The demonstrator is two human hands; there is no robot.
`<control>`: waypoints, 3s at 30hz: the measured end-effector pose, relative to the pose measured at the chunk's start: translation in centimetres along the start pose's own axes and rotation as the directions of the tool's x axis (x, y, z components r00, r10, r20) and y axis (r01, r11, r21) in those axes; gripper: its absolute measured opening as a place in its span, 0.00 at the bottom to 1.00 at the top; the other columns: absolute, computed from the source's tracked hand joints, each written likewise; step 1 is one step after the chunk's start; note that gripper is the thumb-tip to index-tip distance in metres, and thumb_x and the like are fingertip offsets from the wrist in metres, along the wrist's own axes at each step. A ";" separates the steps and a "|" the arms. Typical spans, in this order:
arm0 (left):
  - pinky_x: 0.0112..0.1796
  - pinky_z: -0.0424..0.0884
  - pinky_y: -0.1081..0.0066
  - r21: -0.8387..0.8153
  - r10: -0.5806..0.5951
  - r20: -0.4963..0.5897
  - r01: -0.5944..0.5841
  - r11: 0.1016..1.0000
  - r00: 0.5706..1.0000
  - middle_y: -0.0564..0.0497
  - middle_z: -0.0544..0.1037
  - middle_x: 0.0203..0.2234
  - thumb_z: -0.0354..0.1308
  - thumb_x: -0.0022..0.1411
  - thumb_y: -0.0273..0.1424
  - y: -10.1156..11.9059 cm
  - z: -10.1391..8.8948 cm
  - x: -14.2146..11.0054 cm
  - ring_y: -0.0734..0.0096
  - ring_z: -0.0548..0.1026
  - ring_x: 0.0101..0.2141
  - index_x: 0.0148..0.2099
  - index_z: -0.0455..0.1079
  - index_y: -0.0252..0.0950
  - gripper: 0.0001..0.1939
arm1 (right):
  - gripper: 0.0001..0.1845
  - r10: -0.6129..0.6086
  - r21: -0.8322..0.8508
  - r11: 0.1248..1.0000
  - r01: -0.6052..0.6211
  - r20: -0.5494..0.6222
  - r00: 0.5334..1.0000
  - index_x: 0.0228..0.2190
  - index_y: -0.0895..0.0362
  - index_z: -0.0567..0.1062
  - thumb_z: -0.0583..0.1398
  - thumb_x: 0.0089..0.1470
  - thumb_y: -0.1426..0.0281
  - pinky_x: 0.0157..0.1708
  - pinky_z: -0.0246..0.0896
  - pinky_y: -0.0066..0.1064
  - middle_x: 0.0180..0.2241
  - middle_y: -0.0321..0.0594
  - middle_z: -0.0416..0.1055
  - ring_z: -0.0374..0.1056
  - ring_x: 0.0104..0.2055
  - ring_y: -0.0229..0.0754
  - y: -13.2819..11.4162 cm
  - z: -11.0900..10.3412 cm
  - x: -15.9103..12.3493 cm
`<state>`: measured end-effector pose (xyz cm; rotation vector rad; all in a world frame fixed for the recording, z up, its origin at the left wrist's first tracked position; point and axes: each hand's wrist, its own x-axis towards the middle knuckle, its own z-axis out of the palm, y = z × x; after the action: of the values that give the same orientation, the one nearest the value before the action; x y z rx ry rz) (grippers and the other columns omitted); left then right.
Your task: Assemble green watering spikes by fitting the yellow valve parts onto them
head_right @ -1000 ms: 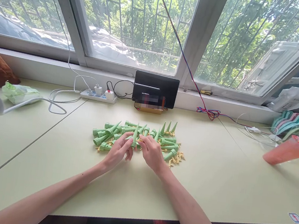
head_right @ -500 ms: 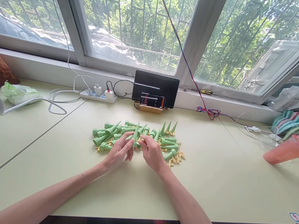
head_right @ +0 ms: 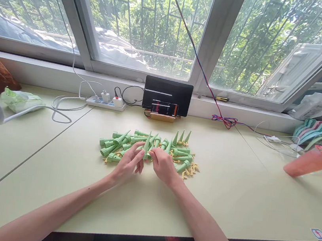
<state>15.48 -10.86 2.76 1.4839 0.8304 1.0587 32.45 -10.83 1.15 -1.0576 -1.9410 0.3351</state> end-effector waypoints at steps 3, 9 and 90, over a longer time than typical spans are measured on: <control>0.15 0.61 0.78 0.002 -0.003 0.000 0.003 1.000 1.000 0.56 0.71 0.24 0.51 0.67 0.47 0.0 0.0 0.0 0.78 0.69 0.16 0.55 0.58 0.36 0.23 | 0.18 0.016 -0.004 1.000 -0.016 0.026 1.000 0.30 0.55 0.69 0.47 0.69 0.66 0.33 0.61 0.29 0.28 0.38 0.69 0.65 0.28 0.39 -0.1 0.0 0.0; 0.15 0.61 0.77 0.007 -0.005 0.003 0.005 1.000 1.000 0.57 0.70 0.23 0.51 0.67 0.48 0.0 0.0 0.1 0.77 0.69 0.15 0.56 0.58 0.36 0.25 | 0.19 0.026 -0.008 1.000 -0.026 0.054 0.998 0.28 0.55 0.67 0.46 0.70 0.66 0.32 0.60 0.29 0.27 0.38 0.68 0.63 0.27 0.39 -0.1 -0.1 0.0; 0.17 0.64 0.75 0.157 0.015 -0.054 -0.006 0.988 0.998 0.58 0.70 0.13 0.48 0.69 0.47 -0.7 -0.3 0.1 0.71 0.71 0.16 0.58 0.66 0.33 0.26 | 0.14 -0.042 0.027 0.999 0.044 -0.054 0.998 0.31 0.54 0.68 0.50 0.67 0.65 0.27 0.54 0.30 0.26 0.37 0.63 0.58 0.26 0.39 -0.5 -0.3 0.0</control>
<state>15.26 -10.50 2.15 1.5974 0.9642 1.0661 32.44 -11.21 1.59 -0.9957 -1.9036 0.3065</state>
